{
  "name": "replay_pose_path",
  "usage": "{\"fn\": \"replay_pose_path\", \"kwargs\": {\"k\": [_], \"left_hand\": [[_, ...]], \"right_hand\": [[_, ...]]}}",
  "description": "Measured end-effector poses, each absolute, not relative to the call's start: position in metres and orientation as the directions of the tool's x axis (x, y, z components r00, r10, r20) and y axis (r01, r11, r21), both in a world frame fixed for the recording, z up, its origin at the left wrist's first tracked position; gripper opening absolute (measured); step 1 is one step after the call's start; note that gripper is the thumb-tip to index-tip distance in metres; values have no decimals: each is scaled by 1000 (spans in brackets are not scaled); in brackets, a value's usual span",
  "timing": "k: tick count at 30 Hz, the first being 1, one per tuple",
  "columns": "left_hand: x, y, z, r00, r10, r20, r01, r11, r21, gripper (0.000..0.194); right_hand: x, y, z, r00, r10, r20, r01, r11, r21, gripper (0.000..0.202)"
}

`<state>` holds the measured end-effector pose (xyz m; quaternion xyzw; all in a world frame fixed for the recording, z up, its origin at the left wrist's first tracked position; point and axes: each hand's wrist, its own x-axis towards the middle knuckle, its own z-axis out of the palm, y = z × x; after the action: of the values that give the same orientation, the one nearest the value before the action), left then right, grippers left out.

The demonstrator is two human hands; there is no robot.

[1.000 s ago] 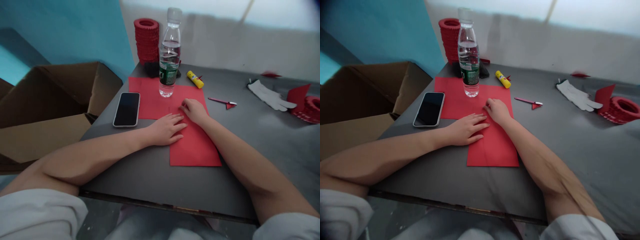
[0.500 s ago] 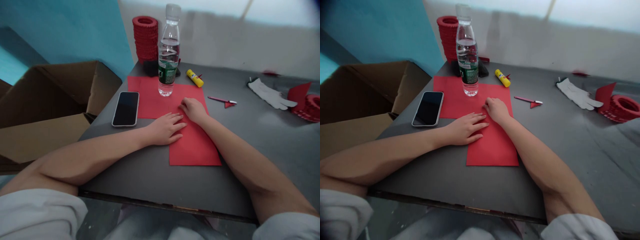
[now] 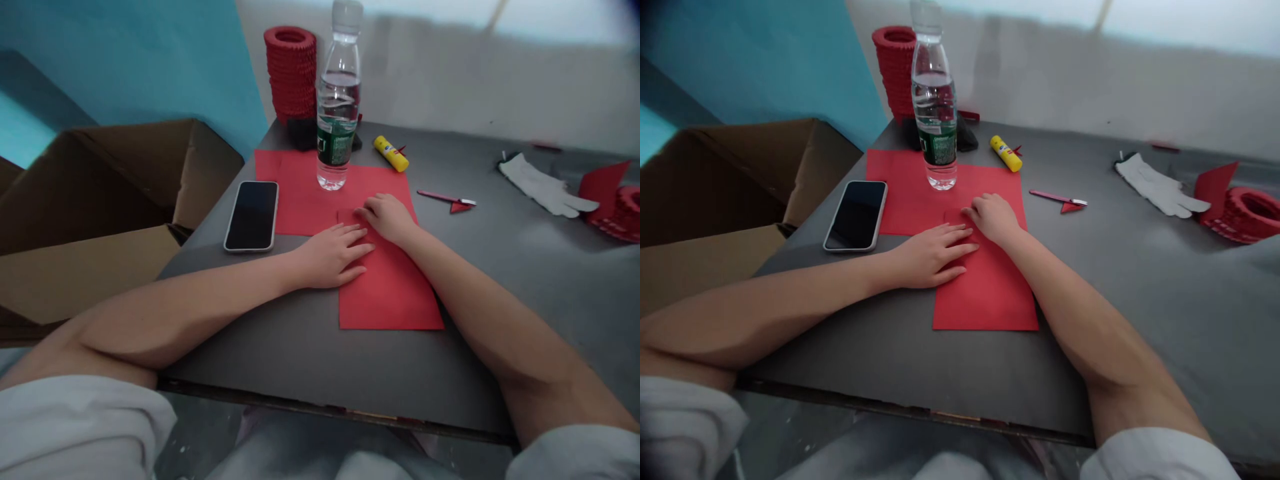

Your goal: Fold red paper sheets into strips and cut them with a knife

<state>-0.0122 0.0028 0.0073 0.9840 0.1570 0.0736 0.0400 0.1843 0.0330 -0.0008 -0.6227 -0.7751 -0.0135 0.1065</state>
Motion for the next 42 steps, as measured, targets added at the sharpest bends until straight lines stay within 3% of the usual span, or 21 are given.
{"fn": "replay_pose_path", "kwargs": {"k": [42], "left_hand": [[-11,3,8,939,317,134,306,-947,94,49]], "right_hand": [[183,31,-2,-147,967,208,976,175,-126,28]]}}
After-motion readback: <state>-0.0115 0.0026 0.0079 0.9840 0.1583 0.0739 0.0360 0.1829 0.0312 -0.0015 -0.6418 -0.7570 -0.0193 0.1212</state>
